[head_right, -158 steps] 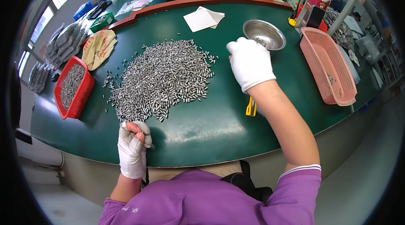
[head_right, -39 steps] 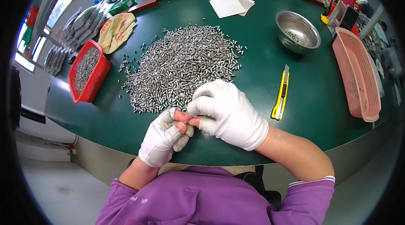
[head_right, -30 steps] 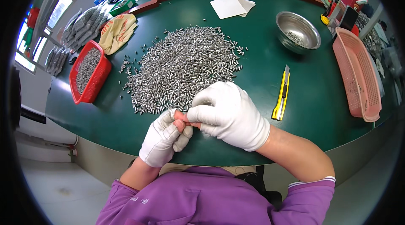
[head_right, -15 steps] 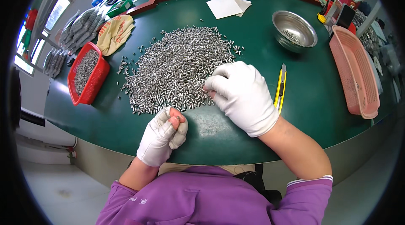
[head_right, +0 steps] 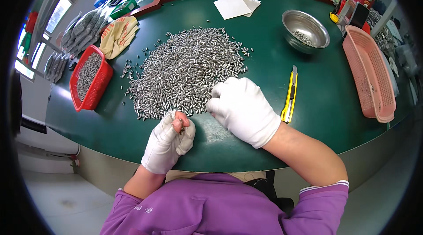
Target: Inspecting and trimming small metal components on a workbench using a utility knife.
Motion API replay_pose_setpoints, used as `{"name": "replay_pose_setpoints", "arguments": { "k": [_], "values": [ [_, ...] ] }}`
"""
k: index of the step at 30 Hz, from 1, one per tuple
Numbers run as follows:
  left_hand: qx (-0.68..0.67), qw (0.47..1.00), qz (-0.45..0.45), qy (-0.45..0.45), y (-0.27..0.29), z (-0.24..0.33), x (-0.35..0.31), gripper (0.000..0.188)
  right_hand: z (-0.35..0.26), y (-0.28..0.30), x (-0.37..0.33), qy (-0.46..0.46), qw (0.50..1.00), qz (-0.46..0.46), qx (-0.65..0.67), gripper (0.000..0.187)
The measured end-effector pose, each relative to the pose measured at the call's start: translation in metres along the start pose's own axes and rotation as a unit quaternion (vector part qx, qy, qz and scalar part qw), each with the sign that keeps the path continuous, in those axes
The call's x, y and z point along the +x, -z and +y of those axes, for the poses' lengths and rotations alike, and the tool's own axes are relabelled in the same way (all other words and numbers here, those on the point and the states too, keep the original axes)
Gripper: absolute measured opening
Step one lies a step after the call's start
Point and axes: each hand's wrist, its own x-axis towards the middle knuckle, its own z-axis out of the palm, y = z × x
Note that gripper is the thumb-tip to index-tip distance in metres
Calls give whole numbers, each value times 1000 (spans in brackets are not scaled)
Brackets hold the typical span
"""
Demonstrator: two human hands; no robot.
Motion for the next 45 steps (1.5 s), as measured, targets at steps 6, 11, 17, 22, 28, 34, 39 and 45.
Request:
{"name": "replay_pose_setpoints", "arguments": {
  "k": [6, 11, 17, 22, 28, 34, 39, 45],
  "values": [
    [24, 1000, 14, 7, -1, 1, -1, 31, 3, 1, -2, -1, 1000, -27, 0, 12],
    [21, 1000, -11, -11, 5, -3, 1, 27, -1, 3, 2, 48, 995, -63, -56, 14],
    [18, 999, -36, 4, 3, 0, 0, 24, -5, 3, 1, 49, 999, 8, 19, 22],
    [80, 995, -43, 43, -3, 5, 0, 21, -12, 4, 4, 88, 990, 73, 80, 25],
    [64, 997, -3, 47, -3, 1, -2, 19, -11, 2, 5, 88, 983, 94, 130, 22],
    [27, 999, -7, 44, 3, -2, -1, 22, -9, 2, 7, 111, 979, 111, 128, 21],
    [-1, 998, -30, 62, 5, 2, -2, 29, -10, 4, 4, 94, 988, 56, 109, 19],
    [20, 998, 1, 58, 5, -2, -1, 27, -7, 4, 5, 85, 988, 101, 76, 21]
  ]
}}
